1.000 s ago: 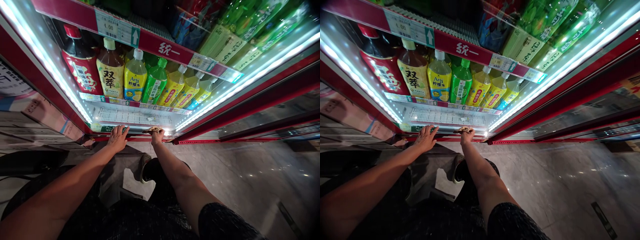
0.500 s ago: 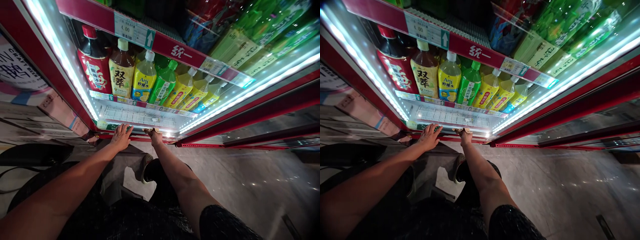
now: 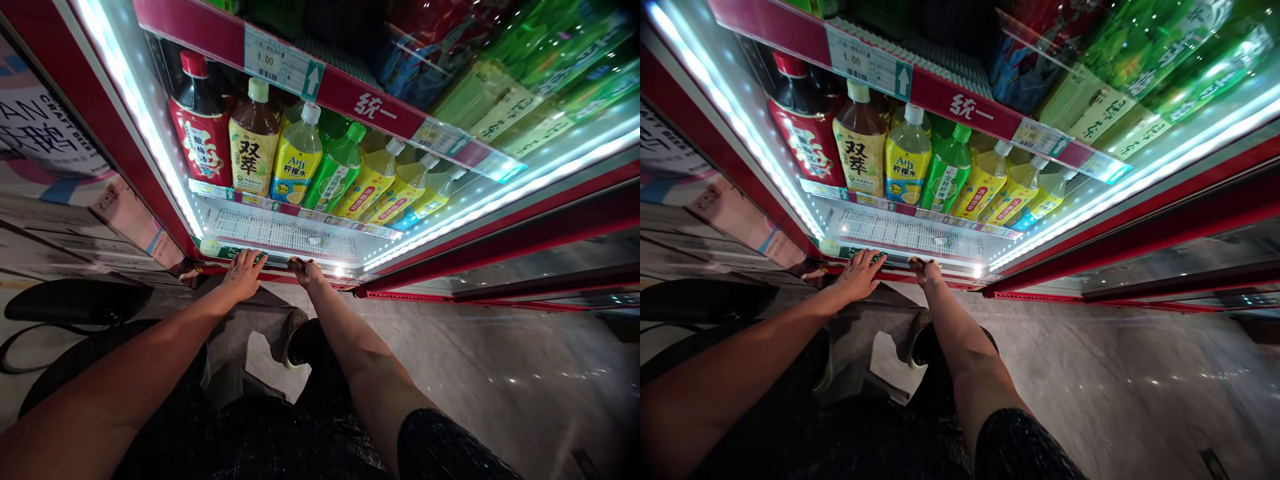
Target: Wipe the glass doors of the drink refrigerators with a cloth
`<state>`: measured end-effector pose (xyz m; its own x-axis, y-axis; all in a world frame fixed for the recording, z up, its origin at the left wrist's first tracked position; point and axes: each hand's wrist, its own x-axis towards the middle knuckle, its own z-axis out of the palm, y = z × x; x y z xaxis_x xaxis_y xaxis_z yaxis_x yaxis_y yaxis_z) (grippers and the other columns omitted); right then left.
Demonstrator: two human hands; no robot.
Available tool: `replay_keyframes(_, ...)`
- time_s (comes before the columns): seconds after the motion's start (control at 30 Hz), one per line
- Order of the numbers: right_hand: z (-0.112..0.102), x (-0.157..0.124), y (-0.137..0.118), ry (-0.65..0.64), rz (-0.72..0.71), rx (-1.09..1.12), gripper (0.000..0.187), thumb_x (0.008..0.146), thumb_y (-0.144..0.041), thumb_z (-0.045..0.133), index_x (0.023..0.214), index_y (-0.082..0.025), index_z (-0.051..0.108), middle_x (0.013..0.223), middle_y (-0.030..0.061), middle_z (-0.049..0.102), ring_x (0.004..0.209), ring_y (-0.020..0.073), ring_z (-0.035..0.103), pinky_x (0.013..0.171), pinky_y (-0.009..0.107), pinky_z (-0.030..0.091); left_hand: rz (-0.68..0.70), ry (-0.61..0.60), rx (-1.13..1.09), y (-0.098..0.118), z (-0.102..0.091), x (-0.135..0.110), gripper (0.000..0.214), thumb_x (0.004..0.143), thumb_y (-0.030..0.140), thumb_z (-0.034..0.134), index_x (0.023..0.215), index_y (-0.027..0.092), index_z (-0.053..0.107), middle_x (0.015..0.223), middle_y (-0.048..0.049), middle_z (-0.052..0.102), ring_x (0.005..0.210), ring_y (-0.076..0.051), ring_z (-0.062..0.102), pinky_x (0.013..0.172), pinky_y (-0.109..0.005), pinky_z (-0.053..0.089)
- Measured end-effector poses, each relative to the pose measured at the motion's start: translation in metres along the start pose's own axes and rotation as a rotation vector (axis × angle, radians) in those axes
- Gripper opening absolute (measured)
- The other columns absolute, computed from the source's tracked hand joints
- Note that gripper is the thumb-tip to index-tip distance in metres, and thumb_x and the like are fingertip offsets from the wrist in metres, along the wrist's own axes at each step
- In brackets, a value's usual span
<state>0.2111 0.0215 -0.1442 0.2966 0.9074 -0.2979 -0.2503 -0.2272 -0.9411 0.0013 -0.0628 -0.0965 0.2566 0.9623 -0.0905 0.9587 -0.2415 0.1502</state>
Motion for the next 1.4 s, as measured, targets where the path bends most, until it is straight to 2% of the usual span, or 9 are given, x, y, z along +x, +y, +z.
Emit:
replay_keyframes(0.17,0.016,-0.01,0.002,-0.017,-0.048,-0.188,0.033,0.099,-0.037,0.062,0.124,-0.016,0.06,0.117,0.0075,0.066,0.097,0.0187,0.067,0.083,0.037,0.06,-0.018,-0.02,0.027,-0.005,-0.001,0.001,0.069,0.089,0.027,0.056,0.156,0.021,0.04,0.162,-0.0135,0.034,0.152,-0.035,0.025,0.123,-0.05,0.027)
replay_keyframes(0.37,0.011,-0.042,-0.005,-0.005,-0.377,-0.546,0.037,0.084,-0.017,0.064,0.12,-0.017,0.056,0.122,0.0083,0.054,0.106,0.0178,0.056,0.091,0.031,0.053,-0.069,-0.053,0.031,-0.013,-0.002,0.0,0.068,0.089,0.027,0.056,0.155,0.019,0.043,0.162,-0.0146,0.035,0.152,-0.037,0.023,0.123,-0.051,0.025)
replay_keyframes(0.47,0.007,-0.048,-0.008,-0.119,-0.509,-0.775,0.037,0.079,-0.009,0.061,0.114,-0.02,0.064,0.118,0.008,0.052,0.102,0.0189,0.055,0.086,0.029,0.05,-0.095,-0.055,0.029,-0.013,-0.002,0.0,0.068,0.088,0.026,0.057,0.154,0.019,0.044,0.162,-0.0144,0.035,0.153,-0.037,0.022,0.123,-0.051,0.025)
replay_keyframes(0.73,-0.002,-0.045,-0.006,-0.445,-0.755,-1.24,0.033,0.092,-0.011,0.057,0.112,-0.028,0.077,0.113,0.0097,0.06,0.1,0.0237,0.05,0.086,0.033,0.047,-0.163,-0.043,0.026,-0.015,-0.006,-0.005,0.069,0.086,0.027,0.06,0.153,0.017,0.045,0.158,-0.0152,0.038,0.146,-0.036,0.032,0.12,-0.046,0.03)
replay_keyframes(0.87,0.011,-0.048,-0.014,-0.521,-0.873,-1.316,0.041,0.1,-0.018,0.051,0.131,-0.037,0.069,0.129,0.009,0.059,0.113,0.026,0.046,0.1,0.039,0.04,-0.221,-0.036,0.021,-0.022,-0.01,-0.007,0.068,0.086,0.027,0.06,0.151,0.016,0.047,0.154,-0.0178,0.042,0.142,-0.036,0.036,0.117,-0.048,0.033)
replay_keyframes(0.97,0.018,-0.046,-0.015,-0.551,-0.952,-1.433,0.046,0.103,-0.021,0.045,0.142,-0.041,0.06,0.139,0.0084,0.056,0.12,0.028,0.043,0.102,0.044,0.036,-0.248,-0.03,0.016,-0.027,-0.014,-0.008,0.066,0.087,0.027,0.059,0.151,0.019,0.048,0.152,-0.0168,0.044,0.142,-0.035,0.036,0.117,-0.047,0.033)
replay_keyframes(1.2,0.017,-0.044,0.006,-0.642,-0.991,-1.571,0.045,0.101,-0.018,0.049,0.141,-0.035,0.063,0.13,0.0091,0.062,0.115,0.0284,0.045,0.099,0.046,0.035,-0.344,-0.046,-0.011,-0.043,-0.02,-0.015,0.064,0.087,0.028,0.058,0.15,0.02,0.05,0.155,-0.0165,0.042,0.146,-0.037,0.031,0.117,-0.05,0.033)
replay_keyframes(1.3,0.029,-0.05,0.002,-0.666,-1.023,-1.571,0.045,0.101,-0.019,0.048,0.141,-0.035,0.062,0.128,0.0092,0.063,0.117,0.0286,0.044,0.1,0.046,0.035,-0.388,-0.04,-0.028,-0.05,-0.022,-0.018,0.061,0.087,0.028,0.058,0.148,0.025,0.052,0.154,-0.0148,0.043,0.145,-0.038,0.031,0.114,-0.053,0.035)
replay_keyframes(1.4,0.048,-0.053,-0.01,-0.666,-1.085,-1.539,0.046,0.103,-0.024,0.049,0.145,-0.041,0.057,0.14,0.0057,0.058,0.127,0.0291,0.041,0.107,0.047,0.031,-0.419,-0.02,-0.035,-0.053,-0.023,-0.019,0.059,0.086,0.027,0.06,0.144,0.026,0.056,0.152,-0.0146,0.044,0.146,-0.038,0.029,0.115,-0.055,0.033)
